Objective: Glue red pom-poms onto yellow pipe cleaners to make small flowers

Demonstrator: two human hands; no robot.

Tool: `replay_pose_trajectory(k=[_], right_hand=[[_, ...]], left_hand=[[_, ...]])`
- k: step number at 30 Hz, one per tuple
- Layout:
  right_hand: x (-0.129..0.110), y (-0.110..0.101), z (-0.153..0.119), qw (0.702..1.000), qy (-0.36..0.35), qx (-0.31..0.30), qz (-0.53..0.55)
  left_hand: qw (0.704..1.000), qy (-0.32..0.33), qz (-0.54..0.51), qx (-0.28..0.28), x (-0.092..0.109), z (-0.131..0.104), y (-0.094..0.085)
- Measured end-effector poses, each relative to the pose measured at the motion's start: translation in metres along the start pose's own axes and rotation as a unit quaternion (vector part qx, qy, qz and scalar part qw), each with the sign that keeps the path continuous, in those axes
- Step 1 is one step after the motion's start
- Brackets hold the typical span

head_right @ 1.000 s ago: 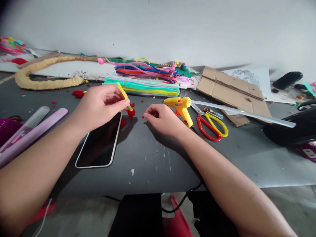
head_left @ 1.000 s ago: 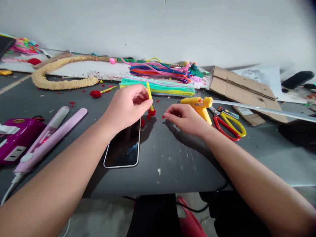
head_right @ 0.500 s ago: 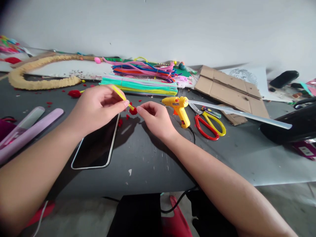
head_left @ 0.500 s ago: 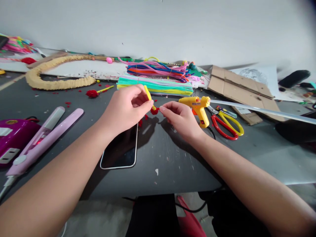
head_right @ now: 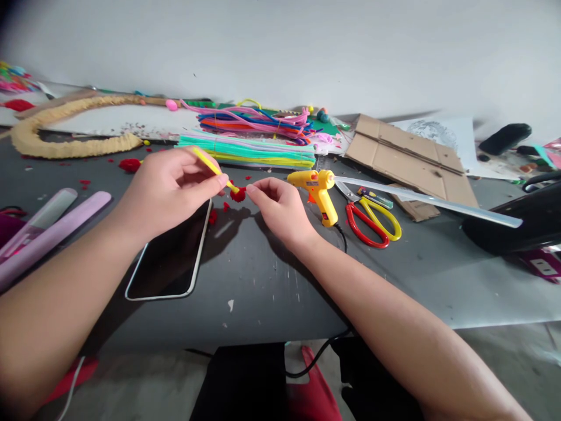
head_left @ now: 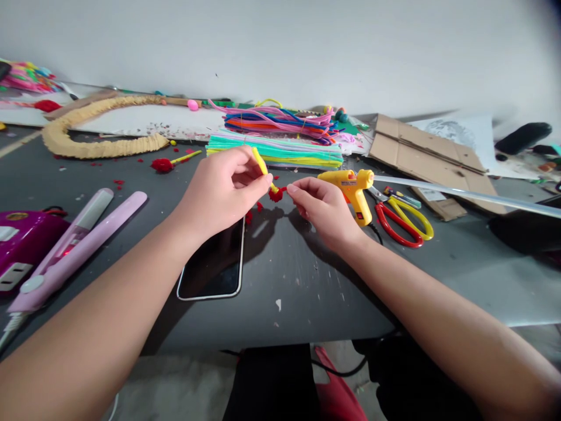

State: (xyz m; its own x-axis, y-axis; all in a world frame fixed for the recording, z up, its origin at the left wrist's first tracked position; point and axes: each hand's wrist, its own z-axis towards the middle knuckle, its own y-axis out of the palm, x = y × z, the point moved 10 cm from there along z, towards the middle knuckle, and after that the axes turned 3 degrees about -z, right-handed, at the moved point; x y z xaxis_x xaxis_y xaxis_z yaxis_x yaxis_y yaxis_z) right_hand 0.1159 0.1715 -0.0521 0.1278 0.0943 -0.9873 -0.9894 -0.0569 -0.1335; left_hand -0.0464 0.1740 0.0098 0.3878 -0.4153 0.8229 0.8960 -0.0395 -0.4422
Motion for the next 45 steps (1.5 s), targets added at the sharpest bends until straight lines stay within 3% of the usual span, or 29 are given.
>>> replay_pose_trajectory(k=[29,45], right_hand=[[-0.003,0.012,-0.004,0.998,-0.01,-0.048,-0.028],[-0.005,0.016,-0.005,0.996,-0.004,-0.074,-0.052]], left_hand=[[1.0,0.006,0.0,0.006,0.004,-0.001,-0.001],[0.999,-0.023,-0.027,0.004,-0.001,0.0,-0.002]])
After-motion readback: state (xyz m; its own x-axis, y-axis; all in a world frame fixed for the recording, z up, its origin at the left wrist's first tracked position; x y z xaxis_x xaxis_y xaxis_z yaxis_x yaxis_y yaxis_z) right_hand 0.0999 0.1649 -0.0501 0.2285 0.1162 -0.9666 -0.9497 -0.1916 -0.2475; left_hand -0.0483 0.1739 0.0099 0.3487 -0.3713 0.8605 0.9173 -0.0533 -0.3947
